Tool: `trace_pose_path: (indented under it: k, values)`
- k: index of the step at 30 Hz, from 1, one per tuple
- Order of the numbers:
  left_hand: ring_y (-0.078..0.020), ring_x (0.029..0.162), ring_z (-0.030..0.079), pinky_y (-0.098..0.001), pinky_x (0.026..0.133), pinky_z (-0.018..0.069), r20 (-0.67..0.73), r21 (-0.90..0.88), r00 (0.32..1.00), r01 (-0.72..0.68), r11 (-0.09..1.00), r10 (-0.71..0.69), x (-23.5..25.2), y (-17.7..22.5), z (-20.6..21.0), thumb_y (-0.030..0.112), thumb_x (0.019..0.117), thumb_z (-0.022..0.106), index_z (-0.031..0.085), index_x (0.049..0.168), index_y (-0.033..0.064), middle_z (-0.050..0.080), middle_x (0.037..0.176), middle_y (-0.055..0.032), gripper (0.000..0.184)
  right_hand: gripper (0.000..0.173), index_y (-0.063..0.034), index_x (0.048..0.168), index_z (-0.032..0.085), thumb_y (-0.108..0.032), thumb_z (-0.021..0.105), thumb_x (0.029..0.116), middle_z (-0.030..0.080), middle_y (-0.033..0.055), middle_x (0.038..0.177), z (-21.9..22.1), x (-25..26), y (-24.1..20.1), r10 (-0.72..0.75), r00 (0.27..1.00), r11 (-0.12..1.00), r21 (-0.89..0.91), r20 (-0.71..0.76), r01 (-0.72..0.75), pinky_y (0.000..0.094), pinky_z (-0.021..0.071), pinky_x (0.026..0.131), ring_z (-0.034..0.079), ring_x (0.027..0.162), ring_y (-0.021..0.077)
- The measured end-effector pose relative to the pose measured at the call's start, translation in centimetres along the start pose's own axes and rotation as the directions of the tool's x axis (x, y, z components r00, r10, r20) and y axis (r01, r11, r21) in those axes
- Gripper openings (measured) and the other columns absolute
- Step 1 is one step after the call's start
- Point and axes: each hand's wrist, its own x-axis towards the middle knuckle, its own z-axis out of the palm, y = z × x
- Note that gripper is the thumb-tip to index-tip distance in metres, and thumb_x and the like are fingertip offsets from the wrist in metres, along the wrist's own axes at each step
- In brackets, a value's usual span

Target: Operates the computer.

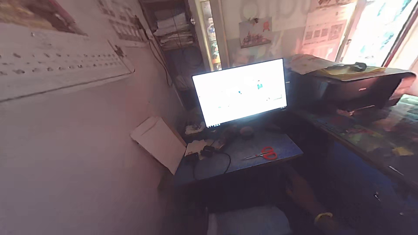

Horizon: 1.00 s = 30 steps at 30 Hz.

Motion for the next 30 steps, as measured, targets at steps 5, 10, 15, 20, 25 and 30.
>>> trace_pose_path:
  k: [5,10,15,20,25,30]
  values:
    - [-0.0390,0.145,0.043,-0.0547,0.120,0.0337,-0.104,-0.029,0.992,-0.071,0.997,0.068,0.8,-1.8,1.9,0.056,0.1011,0.044,0.051,0.147,0.0000,0.050,0.151,-0.0244,0.073,0.056,-0.0062,0.143,0.058,-0.040,0.055,0.0989,0.055,0.0199,0.149,0.4,-0.5,0.0,-0.087,0.985,0.995,-0.051,-0.147,0.080,0.0574,0.0407,0.114,0.053,0.137,0.0392]
    - [-0.0393,0.149,0.037,-0.0550,0.122,0.0309,-0.110,-0.092,0.993,-0.063,0.994,0.053,0.8,-1.9,1.3,0.052,0.0991,0.052,0.061,0.137,0.0006,0.047,0.154,-0.0222,0.064,0.061,-0.0059,0.149,0.052,-0.047,0.045,0.1037,0.051,0.0203,0.153,-1.3,-1.0,-1.6,-0.088,0.989,0.993,-0.091,-0.121,0.077,0.0596,0.0331,0.119,0.046,0.143,0.0402]
    - [-0.0397,0.146,0.042,-0.0578,0.119,0.0336,-0.083,-0.131,0.992,-0.108,0.986,0.097,0.4,-2.2,1.7,0.048,0.0970,0.059,0.057,0.142,0.0023,0.048,0.153,-0.0217,0.064,0.061,-0.0102,0.142,0.060,-0.054,0.047,0.1009,0.051,0.0118,0.154,-1.1,-4.4,-6.5,-0.271,0.962,0.961,-0.073,-0.032,0.268,0.0513,0.0323,0.122,0.044,0.146,0.0306]
    - [-0.0403,0.143,0.044,-0.0613,0.117,0.0341,-0.164,-0.118,0.953,-0.276,0.954,0.256,0.8,-3.4,3.1,0.052,0.0976,0.055,0.063,0.134,0.0035,0.049,0.153,-0.0186,0.061,0.058,-0.0092,0.130,0.067,-0.055,0.053,0.0970,0.059,0.0125,0.147,2.7,-5.5,-10.8,-0.526,0.847,0.843,-0.082,0.077,0.531,0.0553,0.0365,0.118,0.050,0.141,0.0336]
    - [-0.0371,0.145,0.042,-0.0595,0.117,0.0350,-0.190,-0.160,0.951,-0.273,0.949,0.242,1.0,-3.5,3.7,0.047,0.0968,0.057,0.062,0.133,0.0038,0.047,0.155,-0.0169,0.057,0.056,-0.0104,0.133,0.065,-0.053,0.053,0.0982,0.053,0.0124,0.152,4.4,-4.0,-12.1,-0.525,0.842,0.830,-0.146,0.123,0.538,0.0597,0.0326,0.119,0.044,0.145,0.0346]
    - [-0.0376,0.144,0.043,-0.0587,0.116,0.0363,-0.195,-0.155,0.946,-0.291,0.944,0.259,1.3,-3.8,3.5,0.049,0.0947,0.057,0.066,0.127,0.0022,0.047,0.155,-0.0172,0.058,0.049,-0.0125,0.124,0.067,-0.052,0.057,0.0955,0.050,0.0063,0.155,4.8,-3.1,-13.0,-0.486,0.856,0.846,-0.151,0.174,0.511,0.0581,0.0262,0.123,0.038,0.149,0.0300]
